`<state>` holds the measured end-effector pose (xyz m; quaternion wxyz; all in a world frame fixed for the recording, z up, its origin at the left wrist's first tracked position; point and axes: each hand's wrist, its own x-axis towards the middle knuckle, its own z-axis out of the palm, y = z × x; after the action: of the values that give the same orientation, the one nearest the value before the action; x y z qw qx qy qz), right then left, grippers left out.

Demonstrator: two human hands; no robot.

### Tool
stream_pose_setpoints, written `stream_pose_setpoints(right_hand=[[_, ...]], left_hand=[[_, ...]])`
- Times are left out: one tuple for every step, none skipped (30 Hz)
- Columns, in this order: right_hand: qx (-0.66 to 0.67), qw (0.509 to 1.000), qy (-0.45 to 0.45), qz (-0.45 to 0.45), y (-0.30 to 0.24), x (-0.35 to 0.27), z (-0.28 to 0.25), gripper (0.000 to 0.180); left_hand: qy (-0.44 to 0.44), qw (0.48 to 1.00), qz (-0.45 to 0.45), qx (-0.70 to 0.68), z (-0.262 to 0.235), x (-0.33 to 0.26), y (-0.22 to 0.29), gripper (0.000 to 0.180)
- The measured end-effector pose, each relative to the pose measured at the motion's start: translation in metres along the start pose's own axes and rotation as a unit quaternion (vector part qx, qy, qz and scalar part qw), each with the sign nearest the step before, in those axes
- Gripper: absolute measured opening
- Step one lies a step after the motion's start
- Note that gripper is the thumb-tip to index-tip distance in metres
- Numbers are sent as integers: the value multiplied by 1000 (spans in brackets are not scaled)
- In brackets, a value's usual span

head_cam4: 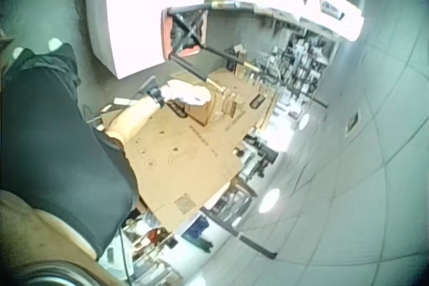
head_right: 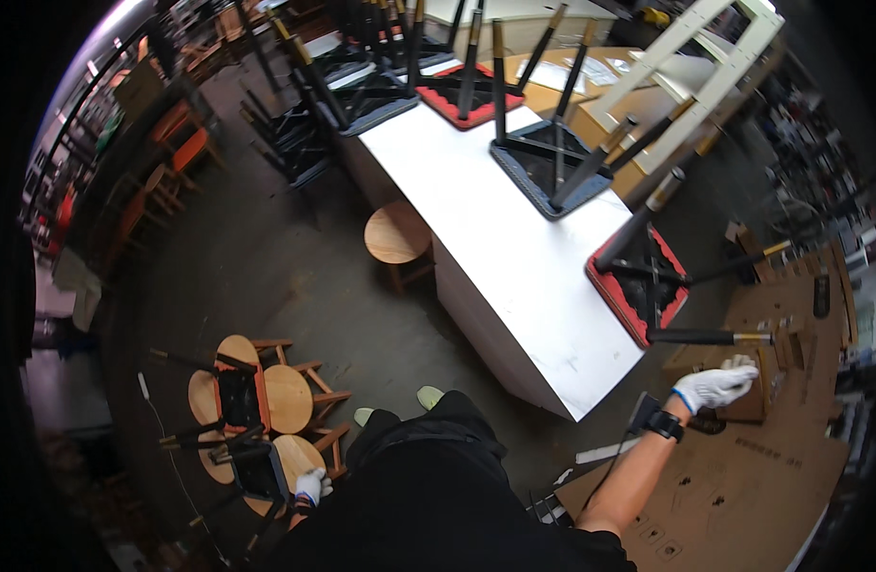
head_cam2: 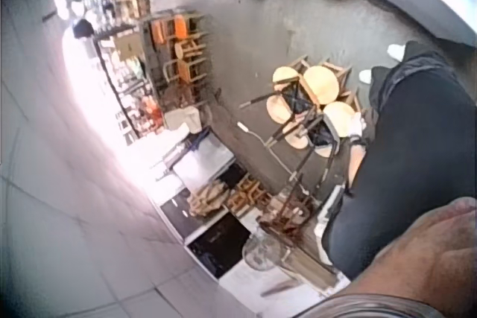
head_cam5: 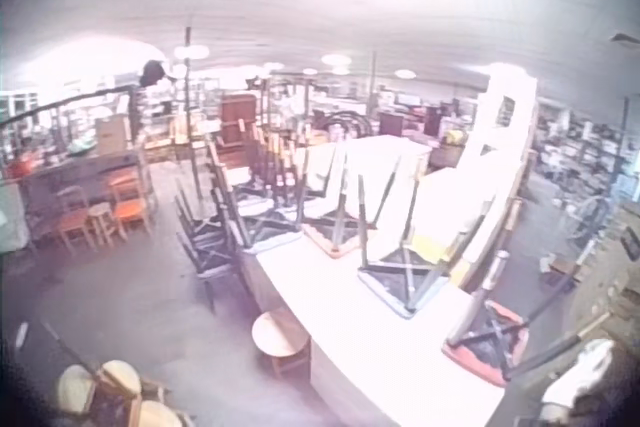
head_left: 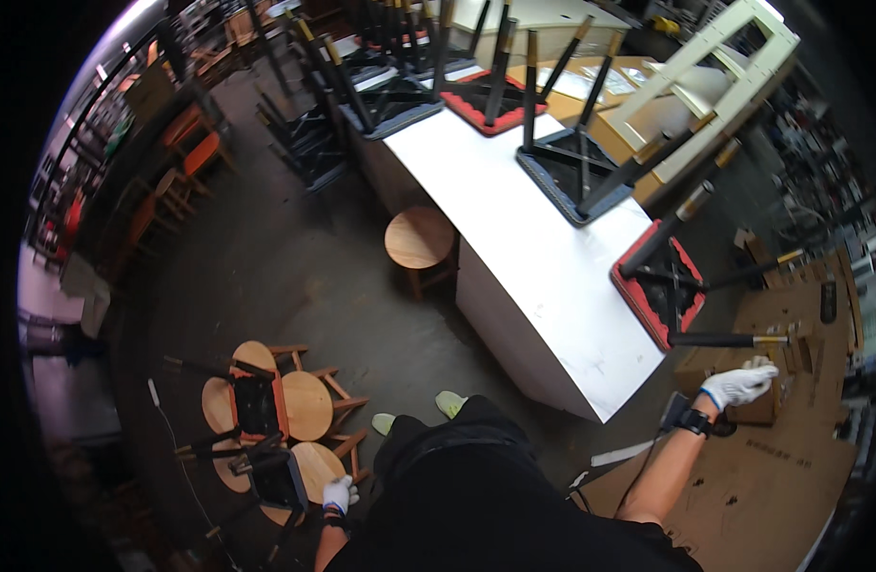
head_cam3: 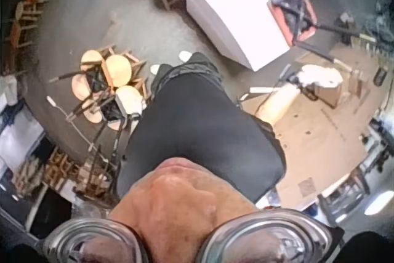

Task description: The person is stacking stool frames onto wooden stool seats in a furniture workshop.

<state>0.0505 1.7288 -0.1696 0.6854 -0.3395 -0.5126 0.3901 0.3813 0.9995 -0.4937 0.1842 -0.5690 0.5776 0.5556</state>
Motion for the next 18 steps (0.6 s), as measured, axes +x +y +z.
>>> stream_pose_setpoints(right_hand=[[42, 998, -37, -18, 3, 17, 7, 56], [12, 999, -19, -30, -6, 17, 20, 60], [-46, 998, -20, -26, -10, 19, 28, 60], [-105, 994, -15, -25, -17, 23, 29, 60], [-125, 992, -20, 23, -31, 22, 33, 60], [-123, 992, 15, 12, -37, 18, 37, 59], [-123, 992, -8, 22, -39, 28, 33, 60], [-123, 991, -41, 33, -36, 32, 35, 60], [-143, 989, -43, 22, -32, 32, 38, 58], [-141, 989, -48, 22, -25, 39, 40, 58], [-144, 988, -46, 39, -12, 46, 44, 55], [-149, 986, -42, 55, 0, 51, 47, 52], [-115, 993, -34, 23, 11, 55, 50, 42], [-113, 993, -32, 22, 21, 59, 51, 42], [-111, 993, -27, 20, 31, 62, 54, 41], [-109, 994, -20, 16, 38, 65, 52, 40], [-112, 993, -29, 3, 37, 67, 46, 38], [-115, 993, -35, -11, 33, 69, 44, 36]], left_hand=[[0, 1000, 8, -3, -4, 7, 0, 31], [1, 1000, 15, -7, -5, 9, 2, 30], [8, 1000, 12, -19, -5, 8, 0, 30], [21, 999, 29, -27, -1, 3, 7, 29], [35, 998, 45, -36, 4, -1, 11, 29], [40, 997, 43, -47, 9, -6, 14, 29], [26, 997, 57, -55, 13, -9, 21, 29], [19, 995, 65, -68, 15, -15, 17, 29], [21, 995, 55, -76, 17, -21, 12, 25], [24, 995, 53, -80, 19, -26, 4, 25], [26, 994, 35, -97, 19, -29, -8, 24], [27, 993, 17, -113, 19, -33, -20, 23], [41, 990, 4, -137, 19, -31, -39, 19], [39, 990, 5, -138, 17, -31, -56, 19], [4, 992, -16, -126, 14, -31, -73, 18], [-33, 992, -38, -112, 13, -28, -81, 16], [-19, 998, -18, -49, 19, -37, -80, 14], [-7, 1000, 4, 15, 25, -45, -78, 13]])
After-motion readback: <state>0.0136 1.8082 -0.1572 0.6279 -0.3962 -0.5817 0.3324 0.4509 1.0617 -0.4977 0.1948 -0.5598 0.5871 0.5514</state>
